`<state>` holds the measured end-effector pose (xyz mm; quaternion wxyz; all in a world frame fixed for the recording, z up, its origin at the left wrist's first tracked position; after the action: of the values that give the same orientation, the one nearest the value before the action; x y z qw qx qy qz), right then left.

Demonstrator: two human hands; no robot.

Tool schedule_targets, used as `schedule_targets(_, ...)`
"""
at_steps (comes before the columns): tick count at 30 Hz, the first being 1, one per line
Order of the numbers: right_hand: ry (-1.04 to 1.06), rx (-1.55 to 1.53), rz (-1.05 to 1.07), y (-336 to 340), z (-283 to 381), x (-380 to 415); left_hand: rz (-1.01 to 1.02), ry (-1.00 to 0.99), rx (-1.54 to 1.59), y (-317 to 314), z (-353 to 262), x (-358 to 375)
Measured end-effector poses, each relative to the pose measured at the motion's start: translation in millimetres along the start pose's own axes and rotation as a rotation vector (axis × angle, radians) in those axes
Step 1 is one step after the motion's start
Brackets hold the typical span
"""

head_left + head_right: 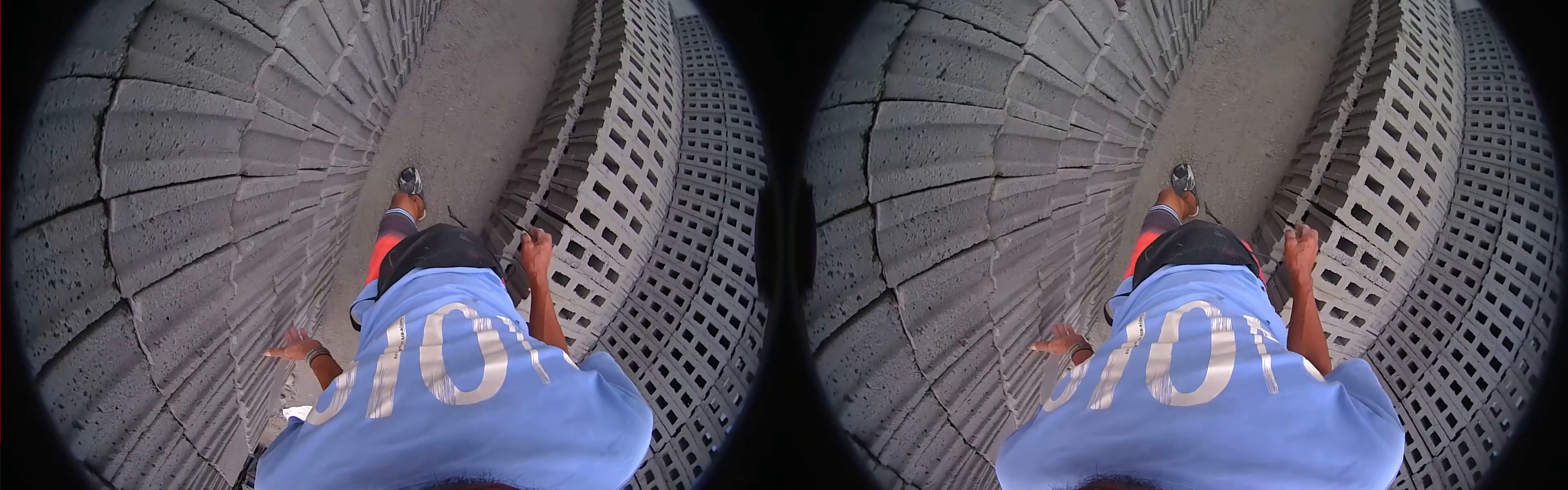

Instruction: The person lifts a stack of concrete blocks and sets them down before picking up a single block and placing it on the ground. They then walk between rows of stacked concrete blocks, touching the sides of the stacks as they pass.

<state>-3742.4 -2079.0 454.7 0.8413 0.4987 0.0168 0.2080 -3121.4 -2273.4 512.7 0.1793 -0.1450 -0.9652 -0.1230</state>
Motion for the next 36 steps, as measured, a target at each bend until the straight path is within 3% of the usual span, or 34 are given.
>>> schedule_targets(4,-0.100,-0.110,-0.045,10,42,-63,0.061,0.092,-0.340,-44,36,39)
schedule_targets(6,-0.091,-0.138,-0.096,16,52,-92,0.585,-0.444,-0.783,-73,80,14)
schedule_targets(8,-0.101,-0.121,-0.125,33,61,-118,0.558,-0.195,-0.689,-135,60,97)
schedule_targets(10,-0.110,-0.150,-0.177,41,52,-154,0.670,-0.232,-0.703,-188,49,152)
schedule_targets(12,-0.118,-0.145,-0.200,54,41,-191,0.780,-0.409,-0.732,-234,19,224)
schedule_targets(14,-0.157,-0.105,-0.218,66,30,-235,0.889,-0.603,-0.623,-264,19,243)
schedule_targets(16,-0.179,0.016,-0.226,77,23,-281,0.812,-0.761,-0.570,-292,-17,311)
schedule_targets(18,-0.170,0.055,-0.139,81,10,-339,0.581,-0.927,-0.597,-309,-66,394)
schedule_targets(19,-0.191,0.071,-0.097,76,0,-359,0.461,-0.999,-0.464,-316,-85,429)
schedule_targets(20,0.025,0.113,-0.232,77,-3,-374,0.366,-1.073,-0.348,-321,-105,458)
schedule_targets(24,0.020,0.136,-0.066,91,2,-431,0.063,-1.437,-0.094,-345,-171,535)
schedule_targets(27,0.058,-0.008,-0.054,84,0,-466,-0.179,-1.575,-0.058,-368,-193,550)
schedule_targets(31,0.223,0.009,-0.014,78,41,-503,-0.242,-1.665,-0.131,-425,-186,517)
schedule_targets(36,0.249,-0.025,0.093,61,82,-556,-0.377,-1.703,-0.232,-467,-168,491)
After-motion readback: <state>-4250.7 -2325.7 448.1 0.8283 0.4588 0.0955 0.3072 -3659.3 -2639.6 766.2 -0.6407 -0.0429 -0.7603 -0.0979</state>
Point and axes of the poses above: each hand's wrist, its own x-axis away from the middle knuckle, its own y-axis out of the back of the hand, z = x × y, the point moved 4 cm from there along -x, towards the middle knuckle, and after that the axes turned 5 degrees about -z, right-handed, at the moved point
